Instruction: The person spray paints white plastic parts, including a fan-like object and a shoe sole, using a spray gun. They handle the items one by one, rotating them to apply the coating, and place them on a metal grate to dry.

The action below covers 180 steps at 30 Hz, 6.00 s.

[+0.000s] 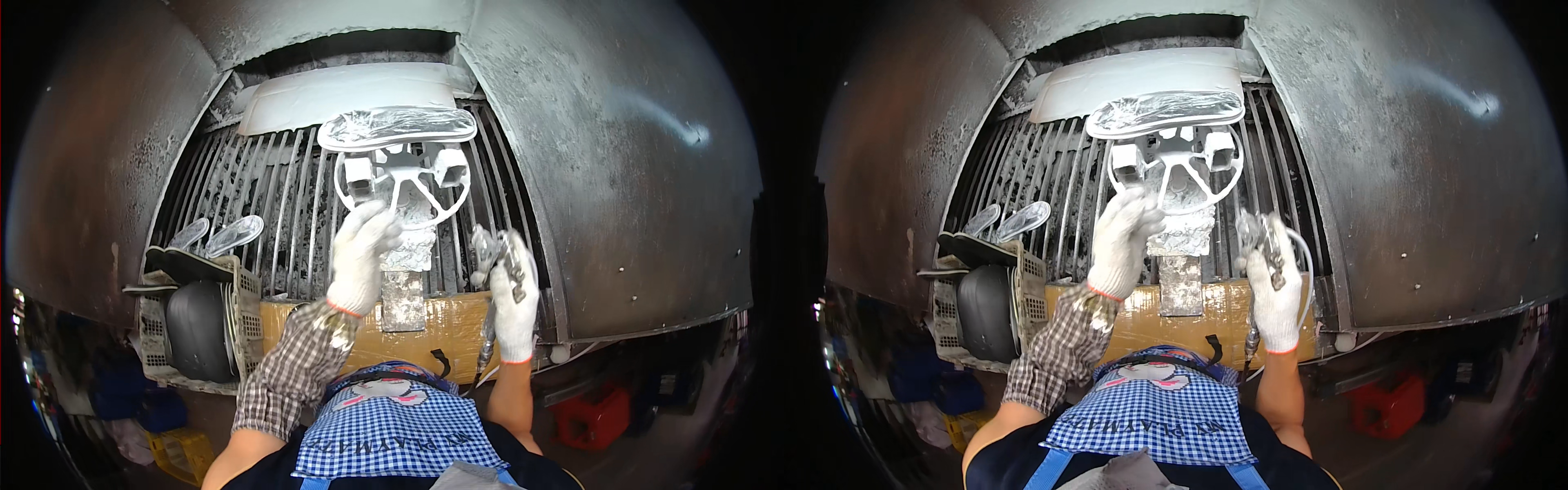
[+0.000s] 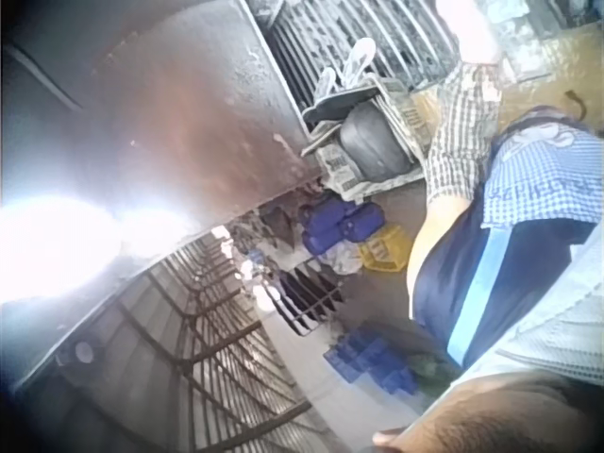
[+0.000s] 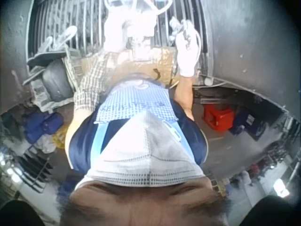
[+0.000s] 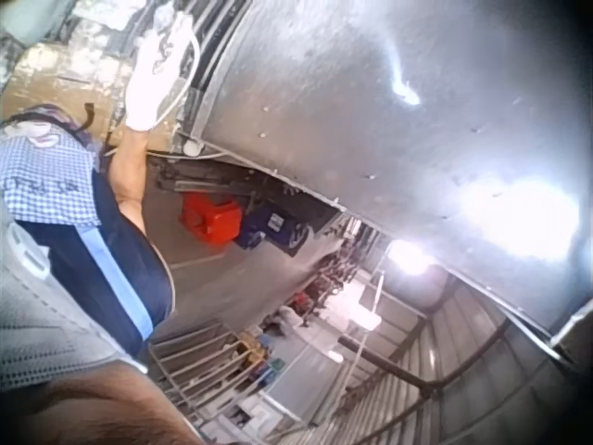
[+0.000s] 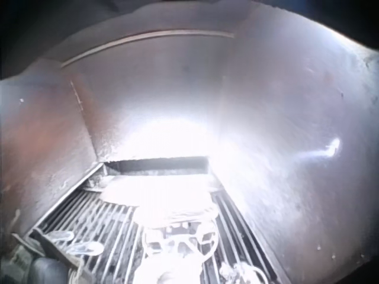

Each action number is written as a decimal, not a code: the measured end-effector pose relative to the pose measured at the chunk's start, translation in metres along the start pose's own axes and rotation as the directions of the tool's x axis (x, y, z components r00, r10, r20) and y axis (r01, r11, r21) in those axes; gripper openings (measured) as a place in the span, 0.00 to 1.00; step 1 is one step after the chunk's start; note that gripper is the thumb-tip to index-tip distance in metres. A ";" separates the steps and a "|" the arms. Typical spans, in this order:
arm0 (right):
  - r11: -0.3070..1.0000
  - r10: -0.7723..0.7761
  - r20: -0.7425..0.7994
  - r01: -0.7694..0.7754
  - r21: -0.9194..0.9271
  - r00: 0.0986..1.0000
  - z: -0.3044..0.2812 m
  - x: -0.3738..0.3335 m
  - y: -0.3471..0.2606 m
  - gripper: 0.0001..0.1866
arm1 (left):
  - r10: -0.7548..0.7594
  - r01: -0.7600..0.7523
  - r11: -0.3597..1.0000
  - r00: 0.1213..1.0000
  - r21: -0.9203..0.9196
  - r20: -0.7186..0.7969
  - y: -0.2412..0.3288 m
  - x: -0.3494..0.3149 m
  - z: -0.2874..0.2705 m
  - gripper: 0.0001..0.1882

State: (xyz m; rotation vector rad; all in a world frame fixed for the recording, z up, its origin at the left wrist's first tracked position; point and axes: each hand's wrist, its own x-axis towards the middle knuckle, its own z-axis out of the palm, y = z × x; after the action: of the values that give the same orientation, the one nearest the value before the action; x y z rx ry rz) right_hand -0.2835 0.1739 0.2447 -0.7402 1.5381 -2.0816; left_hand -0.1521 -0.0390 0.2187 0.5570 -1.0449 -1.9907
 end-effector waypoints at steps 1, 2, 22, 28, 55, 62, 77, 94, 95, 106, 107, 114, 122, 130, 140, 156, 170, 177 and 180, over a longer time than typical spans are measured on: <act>0.999 0.030 -0.013 -0.030 -0.020 0.999 -0.005 -0.007 0.010 0.34 | 0.014 -0.007 0.995 0.997 -0.099 0.070 -0.002 0.008 0.014 0.21; 0.990 0.065 -0.033 -0.069 -0.120 0.997 -0.011 -0.013 0.018 0.33 | -0.050 0.061 0.982 0.997 -0.179 0.061 -0.003 0.021 0.029 0.22; 0.877 0.094 -0.143 -0.150 -0.456 0.985 -0.059 -0.078 0.067 0.35 | -0.232 0.096 0.869 0.945 -0.485 -0.228 0.015 0.134 0.098 0.16; 0.871 0.230 -0.092 -0.247 -0.425 0.969 -0.057 -0.076 0.071 0.35 | 0.408 -0.369 0.683 0.909 0.630 0.090 0.098 0.096 -0.018 0.27; 0.817 0.344 -0.055 -0.327 -0.475 0.937 -0.036 -0.065 0.076 0.33 | -0.479 -0.056 0.647 0.747 -0.761 -0.461 -0.092 0.089 -0.293 0.41; 0.770 0.256 -0.053 -0.237 -0.593 0.965 -0.039 -0.074 0.081 0.31 | -0.235 0.339 0.850 0.929 0.404 -0.284 -0.011 0.028 -0.309 0.23; 0.811 0.324 -0.099 -0.330 -0.482 0.941 -0.048 -0.079 0.091 0.31 | -0.463 0.002 -0.456 0.853 0.890 -0.239 -0.018 -0.038 -0.265 0.39; 0.899 0.294 -0.179 -0.335 -0.281 0.939 -0.044 -0.079 0.072 0.31 | -0.346 0.200 0.474 0.938 0.858 -0.027 0.103 -0.011 -0.110 0.29; 0.907 0.270 -0.143 -0.301 -0.294 0.952 -0.044 -0.080 0.071 0.32 | -0.368 0.188 0.402 0.929 0.896 -0.030 0.095 -0.014 -0.106 0.26; 0.838 0.438 0.006 -0.406 -0.365 0.899 -0.036 -0.081 0.075 0.43 | -0.027 -0.382 0.218 0.917 0.898 0.397 0.011 -0.047 -0.069 0.20; 0.844 0.421 0.037 -0.376 -0.382 0.907 -0.035 -0.079 0.077 0.43 | -0.011 -0.411 0.221 0.906 0.884 0.424 0.011 -0.047 -0.065 0.20; 0.853 0.288 0.159 -0.177 -0.491 0.944 -0.029 -0.066 0.081 0.45 | 0.044 -0.633 0.175 0.770 0.754 0.636 0.012 -0.045 -0.053 0.21; 0.818 0.365 0.225 -0.196 -0.541 0.903 -0.013 -0.063 0.077 0.45 | 0.146 -0.703 0.164 0.711 0.692 0.688 0.005 -0.049 -0.043 0.25; 0.903 0.302 0.322 -0.162 -0.397 0.897 -0.002 -0.067 0.060 0.44 | 0.166 -0.746 0.144 0.666 0.650 0.727 0.003 -0.049 -0.040 0.25; 0.916 0.331 0.008 -0.319 -0.243 0.944 -0.054 -0.051 0.085 0.44 | 0.165 -0.504 0.491 0.854 0.710 0.493 0.023 -0.053 -0.043 0.22; 0.937 0.176 -0.270 -0.245 -0.247 0.946 -0.094 -0.069 0.086 0.38 | 0.134 -0.170 0.947 0.980 0.272 0.145 0.138 0.138 -0.003 0.31; 0.926 0.238 -0.269 -0.301 -0.228 0.933 -0.093 -0.073 0.078 0.36 | 0.115 -0.135 0.879 0.991 0.458 0.072 0.121 0.176 -0.003 0.31; 0.915 0.131 -0.281 -0.225 -0.334 0.951 -0.097 -0.074 0.087 0.34 | 0.186 -0.179 0.723 0.981 0.667 0.061 0.116 0.188 -0.014 0.29; 0.925 0.173 -0.258 -0.247 -0.290 0.951 -0.101 -0.074 0.090 0.35 | 0.206 -0.153 0.686 0.978 0.711 0.011 0.115 0.190 -0.017 0.29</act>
State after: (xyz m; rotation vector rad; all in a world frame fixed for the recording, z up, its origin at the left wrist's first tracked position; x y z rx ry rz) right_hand -0.2900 0.2687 0.1230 -0.4238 2.0180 -1.8294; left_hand -0.1989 -0.2402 0.3011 0.8779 -1.7633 -1.3231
